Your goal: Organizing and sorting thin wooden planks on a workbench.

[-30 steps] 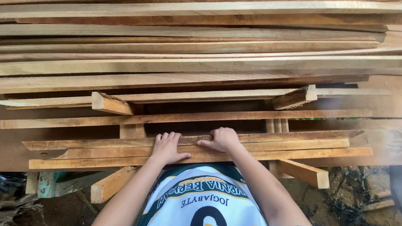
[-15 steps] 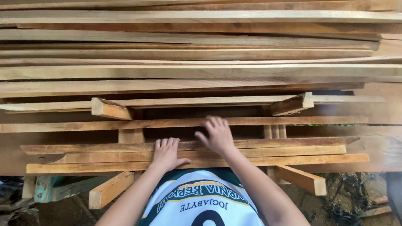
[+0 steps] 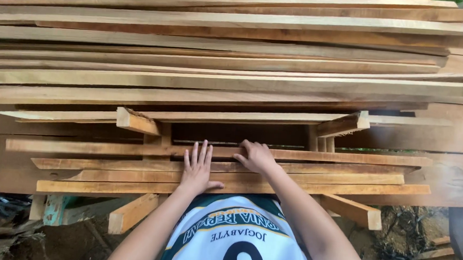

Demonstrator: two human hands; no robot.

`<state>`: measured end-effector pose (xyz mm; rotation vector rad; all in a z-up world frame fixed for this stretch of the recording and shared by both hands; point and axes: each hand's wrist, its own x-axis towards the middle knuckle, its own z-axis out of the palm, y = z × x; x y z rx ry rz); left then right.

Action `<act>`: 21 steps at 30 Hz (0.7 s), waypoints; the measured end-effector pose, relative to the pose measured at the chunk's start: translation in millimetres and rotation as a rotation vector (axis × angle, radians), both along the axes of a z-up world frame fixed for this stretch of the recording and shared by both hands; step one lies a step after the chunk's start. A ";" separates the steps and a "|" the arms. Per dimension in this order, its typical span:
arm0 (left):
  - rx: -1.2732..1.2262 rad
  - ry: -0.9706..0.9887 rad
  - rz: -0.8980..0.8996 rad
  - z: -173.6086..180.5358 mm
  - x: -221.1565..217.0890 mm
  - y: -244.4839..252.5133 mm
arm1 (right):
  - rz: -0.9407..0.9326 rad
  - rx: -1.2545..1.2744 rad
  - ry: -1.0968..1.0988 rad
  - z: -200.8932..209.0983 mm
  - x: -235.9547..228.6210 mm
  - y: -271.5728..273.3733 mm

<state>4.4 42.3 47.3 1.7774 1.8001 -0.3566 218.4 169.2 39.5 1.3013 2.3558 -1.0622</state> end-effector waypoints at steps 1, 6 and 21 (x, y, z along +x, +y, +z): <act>-0.006 -0.004 -0.006 2.7 0.4 -1.3 | -0.006 -0.006 -0.004 2.7 1.4 -4.1; -0.090 -0.021 0.059 4.6 -1.7 0.3 | 0.031 -0.071 -0.045 19.1 -4.6 -1.0; 0.067 -0.013 0.057 -13.9 1.9 -20.4 | 0.170 0.473 0.115 -9.6 9.6 -23.8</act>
